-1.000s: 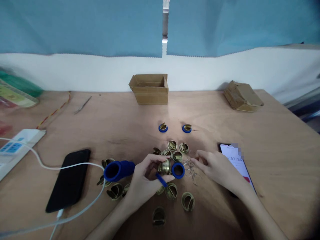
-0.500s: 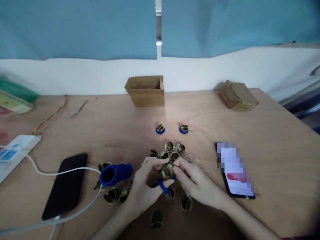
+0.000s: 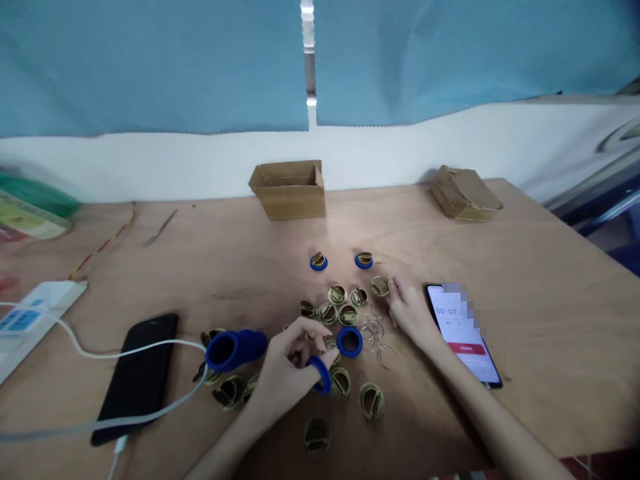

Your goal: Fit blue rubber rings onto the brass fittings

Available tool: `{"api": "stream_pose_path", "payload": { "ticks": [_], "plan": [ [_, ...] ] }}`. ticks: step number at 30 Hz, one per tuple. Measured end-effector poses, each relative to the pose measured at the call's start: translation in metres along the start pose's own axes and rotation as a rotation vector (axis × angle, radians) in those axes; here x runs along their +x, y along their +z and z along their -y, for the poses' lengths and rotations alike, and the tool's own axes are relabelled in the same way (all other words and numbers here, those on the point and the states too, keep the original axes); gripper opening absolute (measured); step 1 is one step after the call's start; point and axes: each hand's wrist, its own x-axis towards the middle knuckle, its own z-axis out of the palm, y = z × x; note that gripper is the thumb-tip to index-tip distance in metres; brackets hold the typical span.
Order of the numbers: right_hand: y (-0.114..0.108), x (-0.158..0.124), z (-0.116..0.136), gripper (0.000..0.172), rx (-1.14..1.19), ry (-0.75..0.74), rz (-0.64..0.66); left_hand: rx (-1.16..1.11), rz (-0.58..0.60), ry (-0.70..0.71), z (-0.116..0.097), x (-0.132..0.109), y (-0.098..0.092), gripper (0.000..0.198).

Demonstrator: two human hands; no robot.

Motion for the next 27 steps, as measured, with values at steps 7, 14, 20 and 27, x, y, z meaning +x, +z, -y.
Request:
{"api": "stream_pose_path", "payload": {
  "ticks": [7, 14, 20, 27],
  "plan": [
    [0.005, 0.005, -0.007, 0.032, -0.152, -0.008, 0.022, -0.251, 0.013, -0.214, -0.001, 0.008, -0.01, 0.034],
    [-0.003, 0.002, -0.004, 0.025, -0.187, -0.043, 0.035, -0.337, -0.023, -0.202, -0.001, 0.011, -0.013, 0.034],
    [-0.013, 0.001, 0.001, 0.023, -0.211, -0.064, -0.019, -0.448, 0.086, -0.235, 0.004, 0.01, -0.01, 0.028],
    [-0.01, -0.033, 0.034, 0.016, 0.048, -0.493, -0.172, -0.414, 0.075, -0.262, 0.002, 0.011, -0.01, 0.032]
  ]
}}
